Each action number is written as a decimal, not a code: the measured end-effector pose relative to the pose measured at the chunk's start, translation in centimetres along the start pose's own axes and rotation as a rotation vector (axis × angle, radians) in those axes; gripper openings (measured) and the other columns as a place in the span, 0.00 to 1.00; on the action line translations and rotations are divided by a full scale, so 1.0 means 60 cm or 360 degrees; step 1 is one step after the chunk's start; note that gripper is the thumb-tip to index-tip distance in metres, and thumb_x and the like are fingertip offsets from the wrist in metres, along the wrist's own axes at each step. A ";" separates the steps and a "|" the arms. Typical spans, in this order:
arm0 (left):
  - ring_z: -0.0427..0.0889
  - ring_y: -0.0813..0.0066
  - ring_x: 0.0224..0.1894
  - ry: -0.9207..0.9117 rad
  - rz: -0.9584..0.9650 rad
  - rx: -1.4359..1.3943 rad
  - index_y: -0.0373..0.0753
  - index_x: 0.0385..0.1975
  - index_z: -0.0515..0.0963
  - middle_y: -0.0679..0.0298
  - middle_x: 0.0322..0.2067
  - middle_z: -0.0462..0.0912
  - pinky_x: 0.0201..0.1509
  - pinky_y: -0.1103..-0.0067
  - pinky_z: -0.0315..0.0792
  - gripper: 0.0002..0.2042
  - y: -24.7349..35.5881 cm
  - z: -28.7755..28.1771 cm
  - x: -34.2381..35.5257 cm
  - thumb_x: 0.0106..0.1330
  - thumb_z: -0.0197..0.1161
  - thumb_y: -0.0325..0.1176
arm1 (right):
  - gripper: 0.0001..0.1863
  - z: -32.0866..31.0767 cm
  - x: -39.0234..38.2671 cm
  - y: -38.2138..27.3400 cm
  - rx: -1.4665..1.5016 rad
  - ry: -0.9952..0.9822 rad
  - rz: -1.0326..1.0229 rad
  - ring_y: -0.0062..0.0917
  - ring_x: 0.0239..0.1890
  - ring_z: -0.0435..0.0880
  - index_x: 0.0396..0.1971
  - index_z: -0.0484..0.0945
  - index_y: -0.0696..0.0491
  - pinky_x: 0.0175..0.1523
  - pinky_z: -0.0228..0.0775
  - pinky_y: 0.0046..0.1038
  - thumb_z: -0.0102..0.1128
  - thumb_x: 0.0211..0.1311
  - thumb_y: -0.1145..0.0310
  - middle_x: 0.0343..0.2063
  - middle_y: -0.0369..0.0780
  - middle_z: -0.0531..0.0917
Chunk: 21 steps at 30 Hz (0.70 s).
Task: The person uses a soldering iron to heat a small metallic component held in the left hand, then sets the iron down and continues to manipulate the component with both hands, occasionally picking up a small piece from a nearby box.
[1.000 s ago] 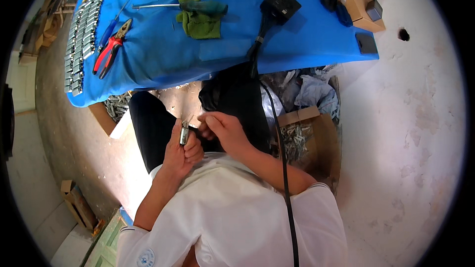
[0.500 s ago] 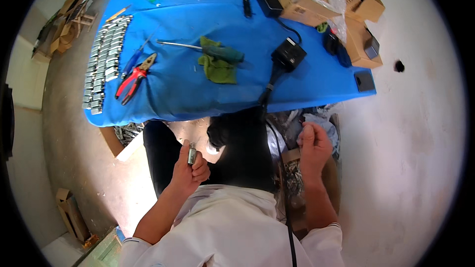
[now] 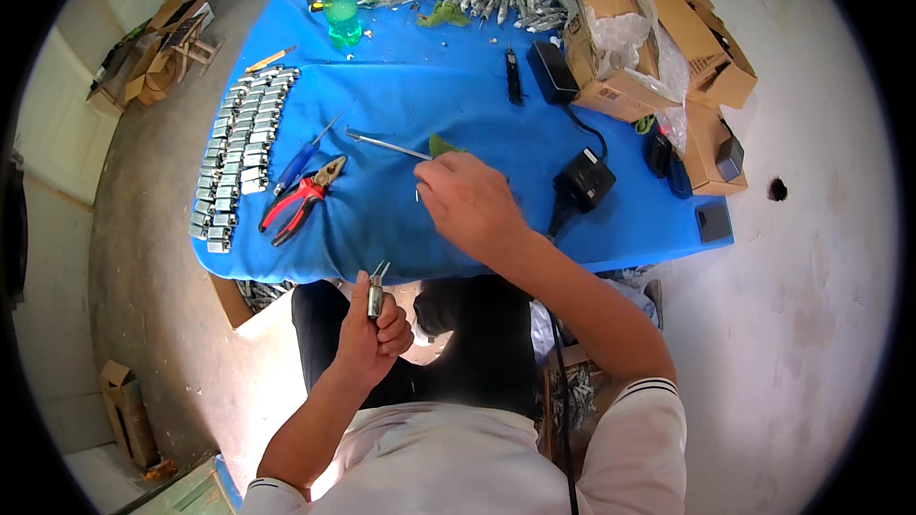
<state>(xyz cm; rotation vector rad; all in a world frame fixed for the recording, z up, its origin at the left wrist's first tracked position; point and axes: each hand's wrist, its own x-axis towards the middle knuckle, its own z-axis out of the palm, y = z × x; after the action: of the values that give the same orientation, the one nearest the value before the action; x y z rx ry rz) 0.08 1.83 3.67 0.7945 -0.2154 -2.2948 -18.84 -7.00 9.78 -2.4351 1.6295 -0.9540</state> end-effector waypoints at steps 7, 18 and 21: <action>0.50 0.79 0.09 0.0077 -0.0033 -0.0100 0.45 0.10 0.54 0.72 0.07 0.50 0.15 0.82 0.47 0.31 0.013 -0.002 0.021 0.69 0.36 0.62 | 0.07 0.101 0.099 -0.007 0.0273 0.0018 -0.0292 0.42 0.33 0.79 0.35 0.77 0.54 0.38 0.71 0.38 0.56 0.56 0.73 0.30 0.45 0.80; 0.49 0.80 0.10 0.0117 0.0042 -0.0134 0.45 0.11 0.55 0.72 0.08 0.50 0.16 0.81 0.47 0.30 0.011 -0.019 0.001 0.70 0.36 0.60 | 0.08 0.281 0.192 -0.089 -0.0201 -0.0558 -0.0534 0.34 0.46 0.76 0.28 0.81 0.54 0.45 0.75 0.34 0.53 0.53 0.71 0.34 0.43 0.80; 0.49 0.80 0.10 0.0140 0.0049 -0.0103 0.45 0.11 0.56 0.72 0.08 0.51 0.16 0.81 0.47 0.30 0.011 -0.017 0.003 0.70 0.36 0.60 | 0.08 0.280 0.203 -0.093 -0.0300 -0.0608 -0.0613 0.35 0.46 0.77 0.28 0.81 0.55 0.45 0.76 0.34 0.52 0.55 0.73 0.36 0.45 0.81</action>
<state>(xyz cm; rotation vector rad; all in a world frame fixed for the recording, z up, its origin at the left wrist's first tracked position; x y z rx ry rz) 0.98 1.31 3.00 0.8512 -0.1118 -2.2210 -2.49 -19.65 3.87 -2.8943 1.1969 -0.3296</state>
